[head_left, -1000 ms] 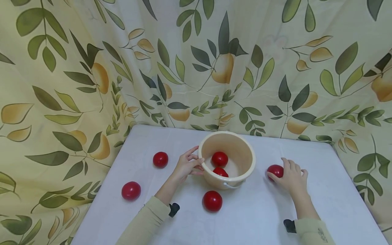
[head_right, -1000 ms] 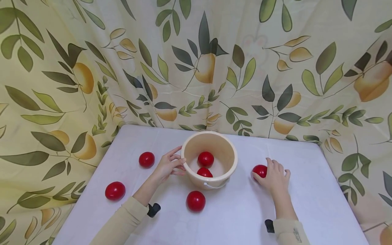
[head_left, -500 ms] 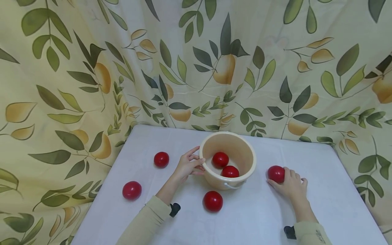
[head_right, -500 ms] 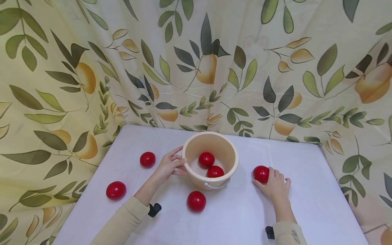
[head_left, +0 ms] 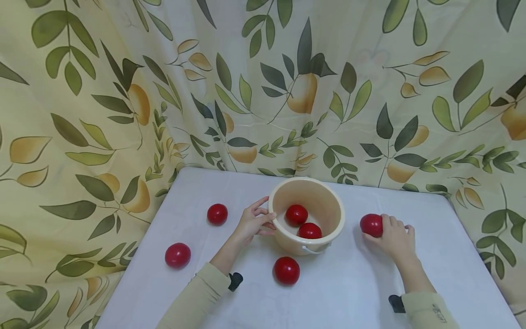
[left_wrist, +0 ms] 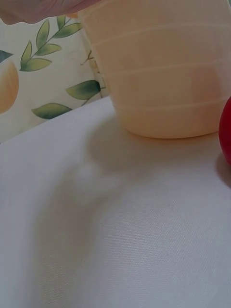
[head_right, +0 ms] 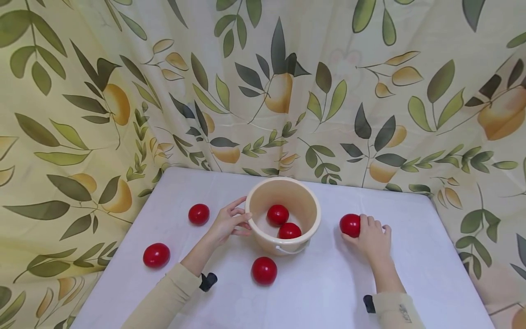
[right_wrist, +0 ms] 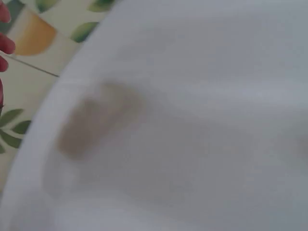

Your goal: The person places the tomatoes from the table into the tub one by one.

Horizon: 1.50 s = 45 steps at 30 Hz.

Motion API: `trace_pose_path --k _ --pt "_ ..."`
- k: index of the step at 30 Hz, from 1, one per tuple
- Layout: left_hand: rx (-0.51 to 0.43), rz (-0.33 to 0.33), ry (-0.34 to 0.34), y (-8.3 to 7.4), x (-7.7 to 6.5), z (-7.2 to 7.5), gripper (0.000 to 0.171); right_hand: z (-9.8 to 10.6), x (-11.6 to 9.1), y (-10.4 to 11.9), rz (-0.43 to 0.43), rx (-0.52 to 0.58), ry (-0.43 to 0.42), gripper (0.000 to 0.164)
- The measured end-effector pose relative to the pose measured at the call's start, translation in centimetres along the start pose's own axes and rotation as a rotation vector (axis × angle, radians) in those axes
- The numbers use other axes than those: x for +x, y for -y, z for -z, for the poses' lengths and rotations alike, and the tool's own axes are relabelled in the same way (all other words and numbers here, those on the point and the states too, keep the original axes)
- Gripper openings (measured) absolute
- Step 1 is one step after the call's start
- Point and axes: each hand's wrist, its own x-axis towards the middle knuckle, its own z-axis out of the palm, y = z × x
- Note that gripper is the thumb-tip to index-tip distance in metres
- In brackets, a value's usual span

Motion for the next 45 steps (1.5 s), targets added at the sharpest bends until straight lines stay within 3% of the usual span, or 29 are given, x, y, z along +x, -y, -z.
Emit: trace_pose_path --k 7,12,16,23,31,35,41,45 --pt "0.011 0.01 0.0 0.1 0.1 0.0 0.062 5.8 2.3 2.4 0.114 -0.06 -0.11 0.079" --pt "0.008 0.018 -0.001 0.1 0.2 0.0 0.063 9.7 3.5 6.0 0.222 -0.081 -0.168 0.081" --pt "0.005 0.016 -0.013 -0.1 0.1 0.0 0.062 11.1 4.2 9.5 0.31 -0.095 -0.174 0.082" --pt "0.005 0.011 -0.003 0.1 0.1 -0.1 0.061 9.2 5.2 15.2 0.521 -0.115 -0.147 0.08" --pt "0.028 0.036 -0.006 -0.1 0.1 0.0 0.063 5.0 5.9 18.9 0.706 -0.168 -0.024 0.08" --pt "0.035 0.044 0.009 -0.5 -0.2 0.0 0.064 3.2 6.1 20.1 0.754 -0.205 -0.006 0.078" --pt "0.063 0.037 0.009 -2.0 -1.4 -0.4 0.061 1.2 6.1 20.9 0.775 -0.293 0.102 0.079" --pt "0.067 0.045 0.006 -1.3 -0.9 -0.3 0.061 0.4 6.1 20.7 0.774 -0.346 0.148 0.078"
